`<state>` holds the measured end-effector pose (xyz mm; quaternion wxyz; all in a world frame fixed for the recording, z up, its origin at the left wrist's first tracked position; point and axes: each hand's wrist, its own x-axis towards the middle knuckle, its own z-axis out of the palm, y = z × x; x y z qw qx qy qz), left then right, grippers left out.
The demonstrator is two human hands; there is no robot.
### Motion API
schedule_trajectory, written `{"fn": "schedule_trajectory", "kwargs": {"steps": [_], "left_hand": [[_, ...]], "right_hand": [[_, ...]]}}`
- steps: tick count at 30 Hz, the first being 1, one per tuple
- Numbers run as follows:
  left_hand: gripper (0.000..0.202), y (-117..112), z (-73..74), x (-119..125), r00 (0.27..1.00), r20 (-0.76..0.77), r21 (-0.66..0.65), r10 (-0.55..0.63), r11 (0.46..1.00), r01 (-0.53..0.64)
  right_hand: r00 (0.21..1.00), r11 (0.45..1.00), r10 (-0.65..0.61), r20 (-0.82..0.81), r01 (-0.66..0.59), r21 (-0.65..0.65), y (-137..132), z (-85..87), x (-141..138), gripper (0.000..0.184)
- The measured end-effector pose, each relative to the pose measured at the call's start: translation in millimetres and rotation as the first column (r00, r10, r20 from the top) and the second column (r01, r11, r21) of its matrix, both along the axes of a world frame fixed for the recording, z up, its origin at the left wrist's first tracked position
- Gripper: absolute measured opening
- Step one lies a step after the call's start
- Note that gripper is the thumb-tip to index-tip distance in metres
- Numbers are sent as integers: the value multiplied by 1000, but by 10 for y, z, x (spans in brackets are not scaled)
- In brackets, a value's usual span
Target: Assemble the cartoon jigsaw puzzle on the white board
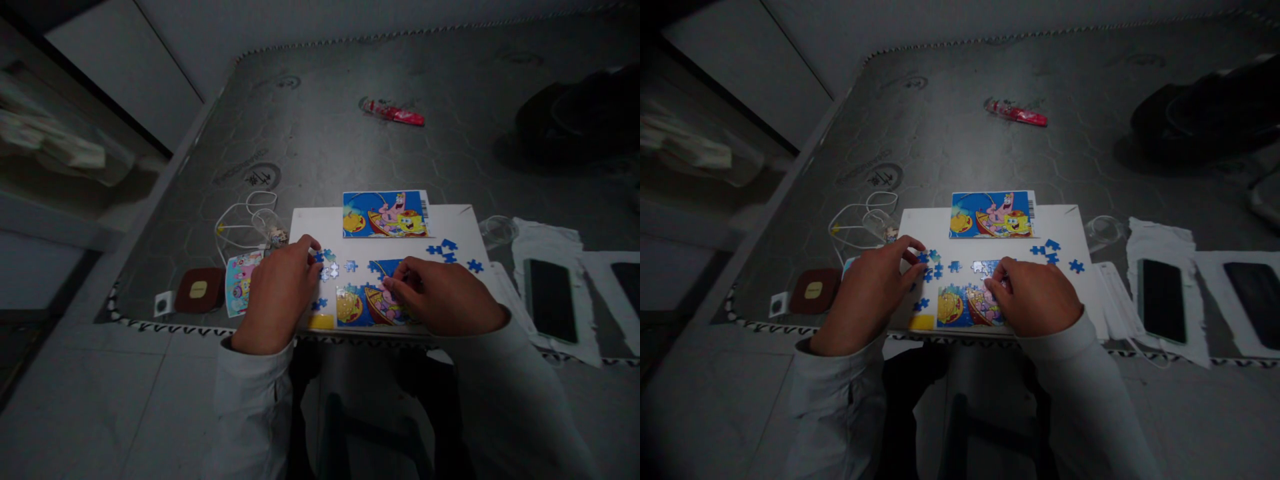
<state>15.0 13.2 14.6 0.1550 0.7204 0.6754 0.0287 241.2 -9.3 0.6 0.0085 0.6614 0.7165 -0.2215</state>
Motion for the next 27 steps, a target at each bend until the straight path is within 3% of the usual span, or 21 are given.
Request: {"fn": "schedule_trajectory", "kwargs": {"steps": [7,17,27], "left_hand": [[24,-20,-1,-33,999,-21,62,24,998,-22],[27,29,-143,82,999,37,116,4,993,-8],[12,41,-138,90,999,37,112,9,994,-14]], "right_hand": [[1000,1000,5,-4,-5,-1,3,-3,8,22],[1000,1000,2,-4,-2,11,5,-20,17,22],[1000,1000,2,-4,-2,21,0,-9,26,22]]}}
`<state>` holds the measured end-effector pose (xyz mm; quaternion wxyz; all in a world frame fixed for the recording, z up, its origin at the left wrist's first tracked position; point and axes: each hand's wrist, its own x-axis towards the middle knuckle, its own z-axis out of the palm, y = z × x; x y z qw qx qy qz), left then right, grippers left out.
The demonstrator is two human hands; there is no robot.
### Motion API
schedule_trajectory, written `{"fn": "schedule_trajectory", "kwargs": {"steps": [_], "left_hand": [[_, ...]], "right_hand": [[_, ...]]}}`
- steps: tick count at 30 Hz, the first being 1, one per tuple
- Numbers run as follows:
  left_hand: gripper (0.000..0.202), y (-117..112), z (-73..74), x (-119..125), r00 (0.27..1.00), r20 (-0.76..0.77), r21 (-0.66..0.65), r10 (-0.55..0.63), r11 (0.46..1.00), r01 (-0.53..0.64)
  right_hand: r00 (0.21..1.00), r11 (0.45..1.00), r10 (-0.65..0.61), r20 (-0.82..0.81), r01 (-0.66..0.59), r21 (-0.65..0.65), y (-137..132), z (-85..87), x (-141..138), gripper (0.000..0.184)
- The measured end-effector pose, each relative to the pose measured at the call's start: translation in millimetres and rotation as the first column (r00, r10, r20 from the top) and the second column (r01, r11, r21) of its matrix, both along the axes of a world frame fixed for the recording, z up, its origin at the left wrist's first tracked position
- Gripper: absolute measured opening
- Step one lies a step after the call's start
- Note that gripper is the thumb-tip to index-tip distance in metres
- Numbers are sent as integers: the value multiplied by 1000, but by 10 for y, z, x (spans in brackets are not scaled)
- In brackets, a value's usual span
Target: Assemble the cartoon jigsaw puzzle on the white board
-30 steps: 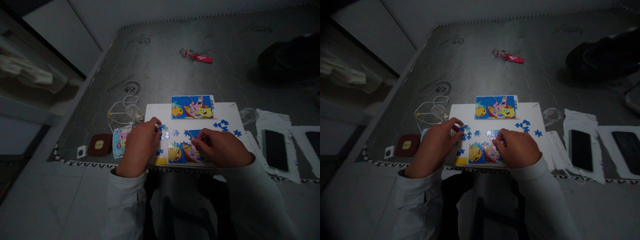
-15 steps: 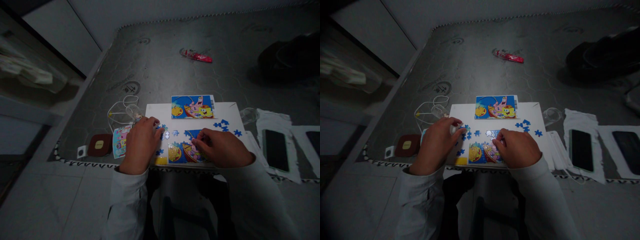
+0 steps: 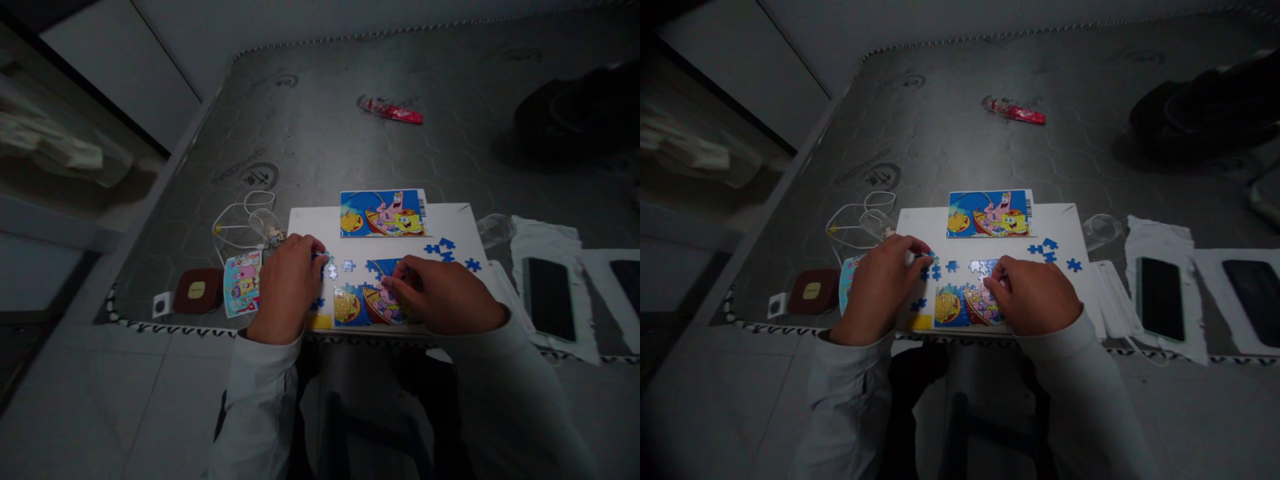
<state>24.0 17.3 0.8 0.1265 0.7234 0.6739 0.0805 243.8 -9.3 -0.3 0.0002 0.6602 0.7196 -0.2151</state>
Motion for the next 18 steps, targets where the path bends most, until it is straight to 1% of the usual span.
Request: {"fn": "schedule_trajectory", "kwargs": {"steps": [8,14,18], "left_hand": [[16,-13,12,1,1000,-12,11,-17,1000,17],[22,13,-36,-25,998,-17,14,-67,998,67],[17,12,-51,-41,999,1,-2,-44,999,44]], "right_hand": [[1000,1000,-14,-1,14,19,-2,-14,18,19],[1000,1000,-9,-5,9,6,6,-27,12,21],[1000,1000,-12,-3,12,-11,5,-26,1,22]]}}
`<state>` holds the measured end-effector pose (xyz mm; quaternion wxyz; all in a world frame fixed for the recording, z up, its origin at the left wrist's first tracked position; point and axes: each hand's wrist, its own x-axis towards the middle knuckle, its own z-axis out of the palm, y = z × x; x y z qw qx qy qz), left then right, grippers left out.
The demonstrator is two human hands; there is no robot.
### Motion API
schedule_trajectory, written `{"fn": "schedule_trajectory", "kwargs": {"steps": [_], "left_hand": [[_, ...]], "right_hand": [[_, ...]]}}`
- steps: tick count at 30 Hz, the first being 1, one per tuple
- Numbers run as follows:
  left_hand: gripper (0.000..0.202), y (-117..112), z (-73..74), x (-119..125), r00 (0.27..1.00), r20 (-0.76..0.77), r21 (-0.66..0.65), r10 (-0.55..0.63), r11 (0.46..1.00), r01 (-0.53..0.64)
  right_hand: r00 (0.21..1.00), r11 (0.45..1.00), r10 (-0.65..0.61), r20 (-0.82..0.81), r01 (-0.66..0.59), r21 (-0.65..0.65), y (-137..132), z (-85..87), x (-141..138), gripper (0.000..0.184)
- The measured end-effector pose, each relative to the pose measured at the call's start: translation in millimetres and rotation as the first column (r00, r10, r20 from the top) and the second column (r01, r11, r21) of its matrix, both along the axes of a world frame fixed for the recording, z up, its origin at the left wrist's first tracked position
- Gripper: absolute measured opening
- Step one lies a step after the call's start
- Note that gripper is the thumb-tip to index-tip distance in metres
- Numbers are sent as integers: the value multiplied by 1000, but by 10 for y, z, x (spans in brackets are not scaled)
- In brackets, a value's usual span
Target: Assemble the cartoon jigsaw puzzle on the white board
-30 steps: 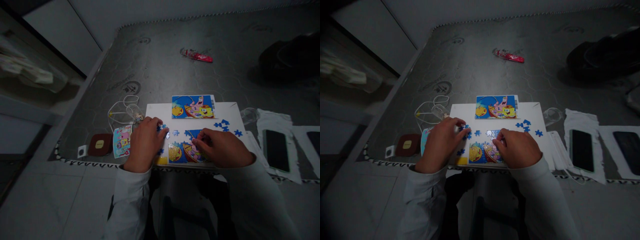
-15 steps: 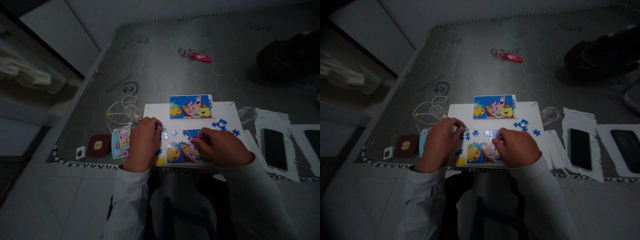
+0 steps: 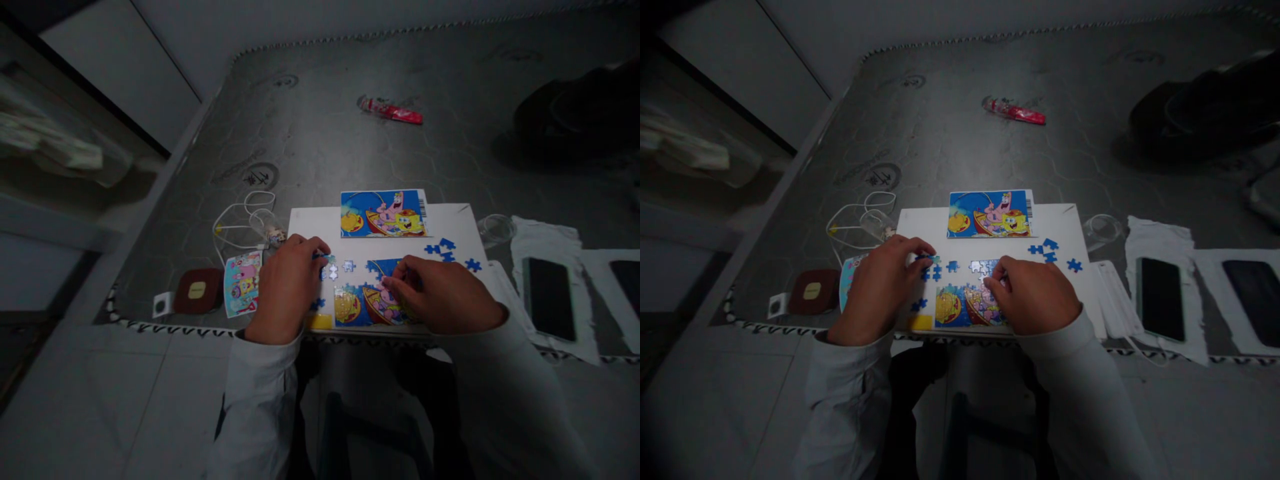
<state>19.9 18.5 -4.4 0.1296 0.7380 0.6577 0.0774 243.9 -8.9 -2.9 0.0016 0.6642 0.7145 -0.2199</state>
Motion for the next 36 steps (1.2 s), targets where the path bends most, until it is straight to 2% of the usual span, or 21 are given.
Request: {"fn": "schedule_trajectory", "kwargs": {"steps": [4,12,17,25,32,36], "left_hand": [[11,-9,9,-10,999,-1,-3,39,999,-39],[8,3,-3,-11,999,34,12,24,1000,-24],[18,9,7,-13,999,40,1,7,1000,-7],[42,-26,48,0,992,-12,101,-126,987,126],[28,-23,76,14,988,78,116,-135,985,125],[27,-21,90,17,982,137,128,-130,985,113]], "right_hand": [[1000,1000,1,10,-1,-8,-2,3,-13,22],[1000,999,9,7,-9,-37,19,18,-18,23],[1000,1000,8,11,-8,-30,24,21,-17,23],[1000,1000,10,1,-10,-10,9,13,-15,22],[1000,1000,0,8,0,-21,11,36,-27,21],[1000,1000,2,7,-2,-6,11,33,-26,21]]}}
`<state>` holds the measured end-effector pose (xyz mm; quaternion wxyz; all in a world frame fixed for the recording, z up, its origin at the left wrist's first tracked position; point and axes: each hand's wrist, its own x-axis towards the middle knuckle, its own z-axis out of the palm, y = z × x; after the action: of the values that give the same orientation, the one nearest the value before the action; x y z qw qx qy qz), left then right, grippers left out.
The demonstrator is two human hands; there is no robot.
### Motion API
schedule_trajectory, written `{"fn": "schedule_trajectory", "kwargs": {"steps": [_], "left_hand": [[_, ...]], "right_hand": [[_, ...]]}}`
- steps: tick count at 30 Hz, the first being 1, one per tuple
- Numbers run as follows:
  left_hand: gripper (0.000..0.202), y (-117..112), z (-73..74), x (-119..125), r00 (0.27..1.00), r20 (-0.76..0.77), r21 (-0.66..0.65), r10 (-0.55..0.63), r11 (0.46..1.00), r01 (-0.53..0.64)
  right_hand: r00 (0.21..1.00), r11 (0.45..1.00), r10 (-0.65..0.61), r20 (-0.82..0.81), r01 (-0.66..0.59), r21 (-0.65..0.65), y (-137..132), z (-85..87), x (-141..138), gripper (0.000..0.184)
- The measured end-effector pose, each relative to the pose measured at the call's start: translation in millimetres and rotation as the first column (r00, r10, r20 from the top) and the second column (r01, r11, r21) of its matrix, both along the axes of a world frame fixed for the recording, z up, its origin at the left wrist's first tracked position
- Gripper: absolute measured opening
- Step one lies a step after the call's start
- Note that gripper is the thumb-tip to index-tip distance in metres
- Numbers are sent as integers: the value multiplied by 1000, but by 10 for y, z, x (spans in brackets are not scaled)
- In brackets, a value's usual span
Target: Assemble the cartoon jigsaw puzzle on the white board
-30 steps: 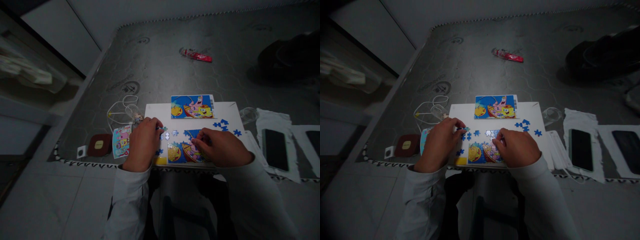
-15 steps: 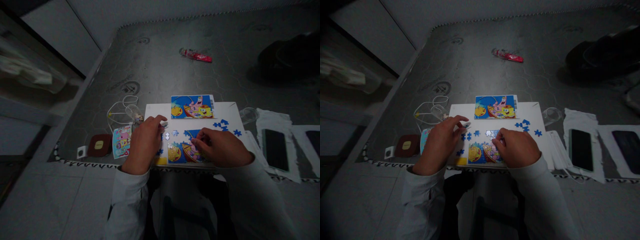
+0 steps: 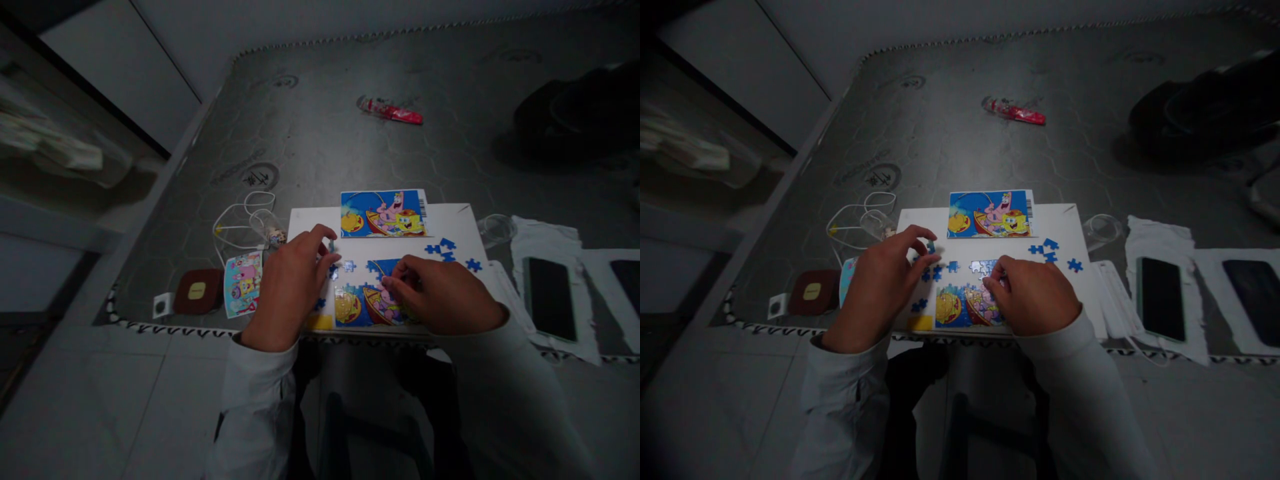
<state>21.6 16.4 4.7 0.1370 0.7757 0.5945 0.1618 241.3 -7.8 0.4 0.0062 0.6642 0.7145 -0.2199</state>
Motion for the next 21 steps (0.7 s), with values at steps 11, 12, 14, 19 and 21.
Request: {"fn": "schedule_trajectory", "kwargs": {"steps": [11,12,14,19,21], "left_hand": [[27,-5,29,-4,997,-3,-6,82,997,-82],[27,-7,32,-2,996,-7,-7,88,996,-88],[27,-9,39,5,995,-17,-12,102,995,-102],[26,-1,61,12,991,-9,-37,133,990,-133],[25,0,66,-5,990,9,-40,144,989,-144]], "right_hand": [[1000,1000,8,-21,-8,24,-3,0,5,22],[1000,1000,8,-19,-8,17,-2,0,6,22],[1000,1000,9,-14,-9,5,0,0,8,22],[1000,1000,12,-10,-12,1,3,5,12,22],[1000,1000,10,-9,-10,-2,3,8,13,23]]}}
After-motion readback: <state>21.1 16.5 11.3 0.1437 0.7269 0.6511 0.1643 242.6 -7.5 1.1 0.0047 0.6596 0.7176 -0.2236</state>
